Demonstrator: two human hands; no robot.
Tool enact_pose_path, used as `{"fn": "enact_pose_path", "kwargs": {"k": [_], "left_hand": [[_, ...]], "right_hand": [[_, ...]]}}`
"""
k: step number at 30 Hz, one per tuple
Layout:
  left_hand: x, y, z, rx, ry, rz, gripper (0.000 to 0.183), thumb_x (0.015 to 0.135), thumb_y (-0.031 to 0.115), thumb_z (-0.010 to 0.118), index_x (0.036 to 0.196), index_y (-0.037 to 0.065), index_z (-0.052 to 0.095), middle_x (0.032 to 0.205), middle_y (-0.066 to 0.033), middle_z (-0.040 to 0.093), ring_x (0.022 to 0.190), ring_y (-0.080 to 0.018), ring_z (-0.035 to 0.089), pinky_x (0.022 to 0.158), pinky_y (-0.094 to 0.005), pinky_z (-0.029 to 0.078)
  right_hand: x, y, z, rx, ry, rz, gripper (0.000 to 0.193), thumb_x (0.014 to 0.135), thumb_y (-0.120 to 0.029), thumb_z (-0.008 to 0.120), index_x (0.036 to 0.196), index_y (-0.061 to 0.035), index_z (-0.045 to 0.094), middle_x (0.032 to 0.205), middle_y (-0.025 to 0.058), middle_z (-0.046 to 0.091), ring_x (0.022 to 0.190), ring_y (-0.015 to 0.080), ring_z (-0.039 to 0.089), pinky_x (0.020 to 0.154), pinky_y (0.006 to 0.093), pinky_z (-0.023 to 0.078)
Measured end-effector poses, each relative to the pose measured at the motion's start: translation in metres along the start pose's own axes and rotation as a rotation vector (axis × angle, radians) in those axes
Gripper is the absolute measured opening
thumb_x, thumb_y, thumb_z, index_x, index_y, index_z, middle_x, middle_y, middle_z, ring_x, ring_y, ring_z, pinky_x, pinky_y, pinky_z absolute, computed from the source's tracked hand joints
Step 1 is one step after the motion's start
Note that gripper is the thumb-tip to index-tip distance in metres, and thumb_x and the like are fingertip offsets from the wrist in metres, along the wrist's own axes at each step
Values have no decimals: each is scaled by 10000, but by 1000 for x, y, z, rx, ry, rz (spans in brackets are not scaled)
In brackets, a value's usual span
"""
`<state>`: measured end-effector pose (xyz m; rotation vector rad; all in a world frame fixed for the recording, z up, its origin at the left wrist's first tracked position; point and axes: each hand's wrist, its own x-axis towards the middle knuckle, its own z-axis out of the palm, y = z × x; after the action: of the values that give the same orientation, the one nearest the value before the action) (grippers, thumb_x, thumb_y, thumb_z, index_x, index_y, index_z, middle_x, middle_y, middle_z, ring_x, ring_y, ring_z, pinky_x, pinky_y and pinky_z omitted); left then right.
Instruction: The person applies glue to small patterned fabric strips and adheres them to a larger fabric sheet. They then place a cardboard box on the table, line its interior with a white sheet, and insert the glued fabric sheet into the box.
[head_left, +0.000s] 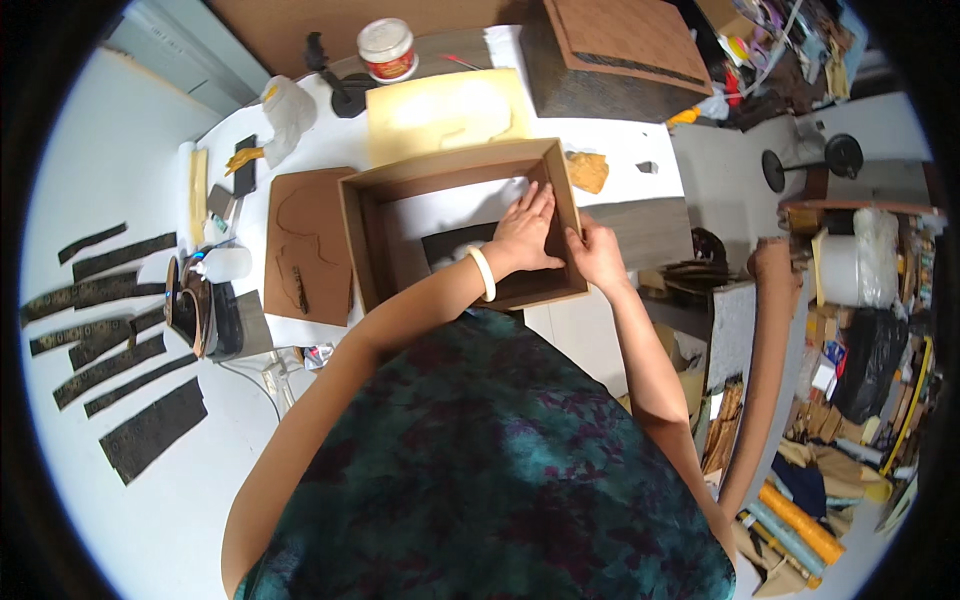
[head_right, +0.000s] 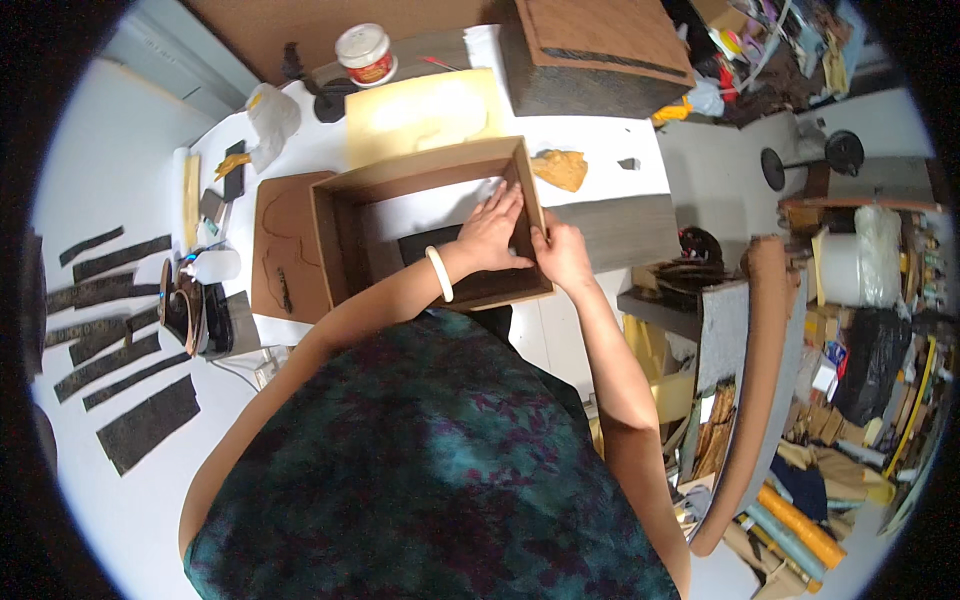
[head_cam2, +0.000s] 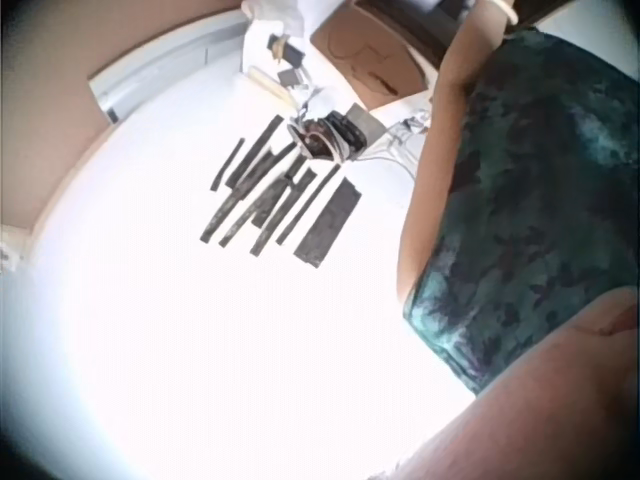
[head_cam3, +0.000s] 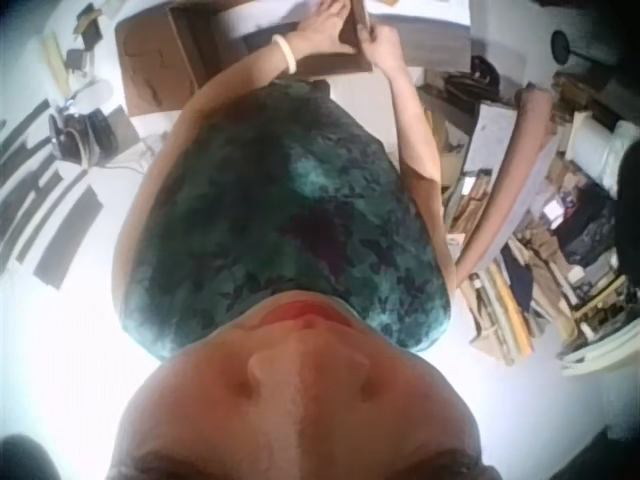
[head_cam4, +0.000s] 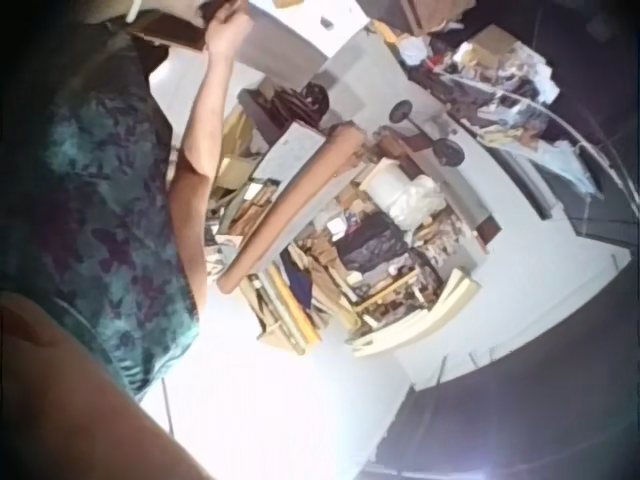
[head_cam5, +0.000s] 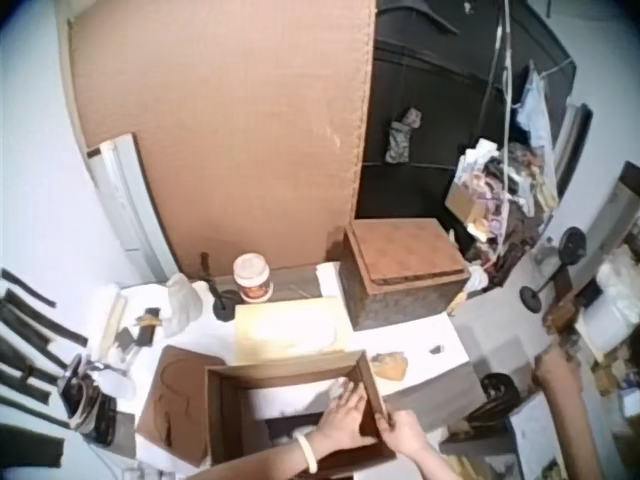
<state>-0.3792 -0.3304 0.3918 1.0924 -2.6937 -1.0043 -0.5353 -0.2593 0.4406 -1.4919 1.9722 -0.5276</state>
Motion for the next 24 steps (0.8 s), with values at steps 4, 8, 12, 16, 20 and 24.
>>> {"fn": "enact_pose_path", "kwargs": {"k": [4, 8, 12, 16, 20, 24], "left_hand": [[-73, 5, -69, -88, 410, 120, 890, 828, 358, 786, 1492, -64, 369, 1558, -299, 329, 1468, -450, 296, 1210, -503, 272], [-176, -47, -127, 233, 858, -340, 761, 834, 249, 767, 1449, -26, 413, 1405, -258, 489, 1275, -458, 477, 1076, -512, 408], [-220, -105, -102, 113, 481, -752, 404, 881, 340, 678, 1047, -28, 657, 951, -248, 677, 863, -425, 672, 752, -501, 550], [-218, -117, -89, 42, 530, -664, 359, 891, 267, 659, 675, -19, 659, 661, -240, 634, 673, -443, 655, 650, -533, 531], [-223, -116, -91, -3, 513, -632, 327, 892, 221, 643, 689, -35, 642, 685, -261, 629, 675, -453, 645, 633, -535, 518], [-222, -118, -97, -6, 515, -576, 321, 882, 199, 642, 672, -43, 635, 661, -266, 615, 640, -450, 634, 608, -526, 512]], "right_hand": [[-9, -12, 0, -253, 164, -123, 470, 886, -228, 686, 1289, -11, 583, 1059, 242, 693, 972, 438, 664, 833, 498, 548], [-10, -123, 30, -182, 162, -559, 447, 830, -186, 761, 1216, -11, 618, 1260, 173, 625, 1191, 358, 590, 1026, 454, 483], [16, -154, 160, -269, -290, -829, 876, 782, -426, 781, 1444, 35, 437, 1547, 221, 365, 1484, 364, 281, 1211, 536, 238], [22, -162, 208, -421, -363, -855, 1108, 646, -526, 817, 1482, 50, 376, 1585, 246, 294, 1497, 386, 237, 1195, 618, 206], [15, -165, 209, -507, -355, -825, 1102, 614, -551, 815, 1467, 27, 424, 1566, 246, 315, 1466, 411, 268, 1144, 685, 223], [13, -169, 214, -581, -333, -789, 1103, 577, -571, 820, 1446, 9, 467, 1549, 240, 335, 1425, 449, 298, 1089, 735, 249]]}}
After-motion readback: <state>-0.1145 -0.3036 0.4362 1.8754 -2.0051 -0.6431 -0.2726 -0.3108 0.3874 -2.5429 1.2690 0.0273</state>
